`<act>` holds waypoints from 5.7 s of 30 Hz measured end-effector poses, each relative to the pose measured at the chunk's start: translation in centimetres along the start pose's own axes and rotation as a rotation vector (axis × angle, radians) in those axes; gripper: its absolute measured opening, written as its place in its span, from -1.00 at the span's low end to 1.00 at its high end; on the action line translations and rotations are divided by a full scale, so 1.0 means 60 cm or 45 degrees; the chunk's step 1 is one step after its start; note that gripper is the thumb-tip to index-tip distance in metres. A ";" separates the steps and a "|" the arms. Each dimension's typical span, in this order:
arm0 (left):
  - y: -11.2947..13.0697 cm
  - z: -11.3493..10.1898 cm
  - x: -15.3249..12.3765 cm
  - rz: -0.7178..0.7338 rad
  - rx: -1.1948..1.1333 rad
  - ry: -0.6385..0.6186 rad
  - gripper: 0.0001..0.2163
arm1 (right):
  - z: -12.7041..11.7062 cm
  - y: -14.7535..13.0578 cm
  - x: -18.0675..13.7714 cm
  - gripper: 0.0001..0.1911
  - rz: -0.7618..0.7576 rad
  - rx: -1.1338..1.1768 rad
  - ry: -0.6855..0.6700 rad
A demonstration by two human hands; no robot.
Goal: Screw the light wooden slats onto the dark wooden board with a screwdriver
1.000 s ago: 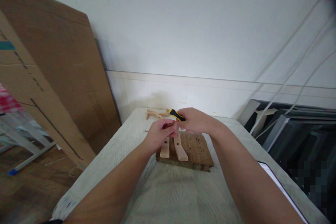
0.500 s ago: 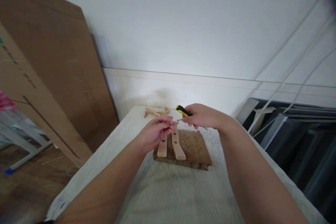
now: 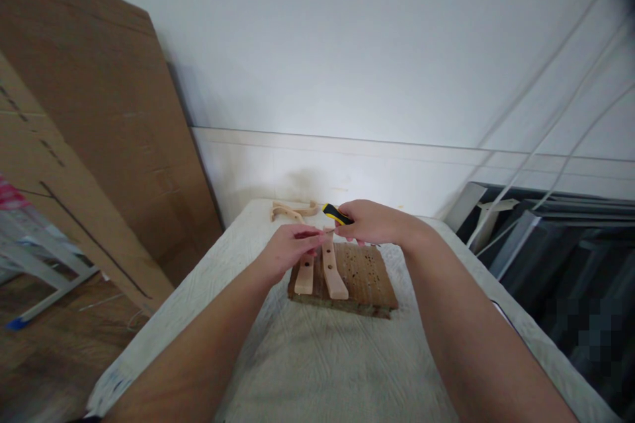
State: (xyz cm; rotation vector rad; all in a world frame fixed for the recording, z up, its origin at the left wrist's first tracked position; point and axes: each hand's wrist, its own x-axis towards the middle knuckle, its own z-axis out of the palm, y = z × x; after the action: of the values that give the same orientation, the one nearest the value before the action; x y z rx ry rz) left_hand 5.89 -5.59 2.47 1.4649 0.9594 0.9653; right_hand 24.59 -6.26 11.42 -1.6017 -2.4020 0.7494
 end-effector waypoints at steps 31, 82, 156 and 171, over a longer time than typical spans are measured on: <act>-0.016 0.000 0.018 0.290 0.450 0.094 -0.87 | 0.025 -0.027 0.015 -0.86 -0.035 -0.238 0.020; -0.014 -0.022 0.013 0.657 1.149 -0.060 -0.72 | 0.019 -0.026 0.014 -0.77 0.158 -0.416 -0.012; -0.018 -0.033 0.014 0.669 1.022 -0.601 -0.45 | 0.048 -0.033 0.028 -0.66 0.123 -0.727 0.053; -0.009 -0.026 0.007 0.682 1.133 -0.518 -0.51 | 0.017 -0.016 0.012 -0.78 0.079 -0.152 -0.165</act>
State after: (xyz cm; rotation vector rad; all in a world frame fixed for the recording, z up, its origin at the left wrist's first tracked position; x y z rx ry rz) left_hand 4.53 -4.61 2.08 2.6439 0.7179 0.5463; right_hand 23.10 -6.20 10.89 -1.7308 -2.5423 0.7552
